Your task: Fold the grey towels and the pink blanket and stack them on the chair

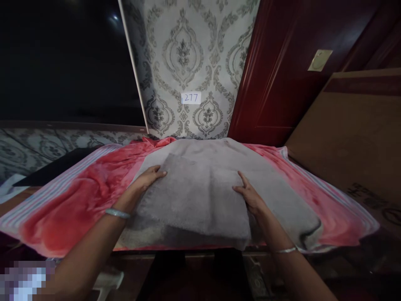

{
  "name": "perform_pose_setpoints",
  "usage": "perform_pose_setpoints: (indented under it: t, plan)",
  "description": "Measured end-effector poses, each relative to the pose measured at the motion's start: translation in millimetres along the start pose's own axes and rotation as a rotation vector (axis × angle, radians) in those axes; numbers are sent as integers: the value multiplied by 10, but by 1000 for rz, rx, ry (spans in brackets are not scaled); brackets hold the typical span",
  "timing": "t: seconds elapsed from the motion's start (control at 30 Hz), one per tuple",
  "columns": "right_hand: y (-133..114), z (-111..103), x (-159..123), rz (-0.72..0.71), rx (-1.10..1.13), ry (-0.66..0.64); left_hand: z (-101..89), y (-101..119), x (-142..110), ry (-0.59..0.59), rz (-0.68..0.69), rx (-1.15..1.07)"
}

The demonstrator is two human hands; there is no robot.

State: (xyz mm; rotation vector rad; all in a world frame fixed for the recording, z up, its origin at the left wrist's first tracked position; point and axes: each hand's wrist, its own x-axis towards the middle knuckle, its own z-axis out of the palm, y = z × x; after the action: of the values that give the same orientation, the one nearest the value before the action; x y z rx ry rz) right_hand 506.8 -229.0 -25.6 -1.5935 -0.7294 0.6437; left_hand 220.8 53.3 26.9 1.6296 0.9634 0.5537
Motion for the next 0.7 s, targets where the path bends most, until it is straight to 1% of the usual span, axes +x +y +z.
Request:
perform_pose_setpoints:
  t: [0.1,0.13,0.2,0.3,0.37,0.4,0.47,0.53,0.63,0.7]
  plan:
    - [-131,33,-335,-82,25,1,-72,421,109,-124,18,16]
    - [-170,52,-476,-80,53,-5,-89,578,163,-135,38,57]
    - [-248,109,-778,-29,152,-19,-92,897,303,-124,88,180]
    - [-334,229,-1197,51,310,-23,-1,1337,577,-102,228,417]
    - [-336,312,-1401,79,392,-44,123,1543,774,-87,341,568]
    - [-314,349,-1473,87,420,-57,204,1604,867,-101,384,634]
    - [-222,414,-1560,96,458,-68,401,1617,1023,-168,424,758]
    - [-79,459,-1587,128,486,-72,630,1484,1121,-223,406,865]
    - [163,453,-1577,227,520,-101,950,1088,1162,-249,332,941]
    - [284,364,-1562,270,495,-155,1083,803,1163,-262,303,953]
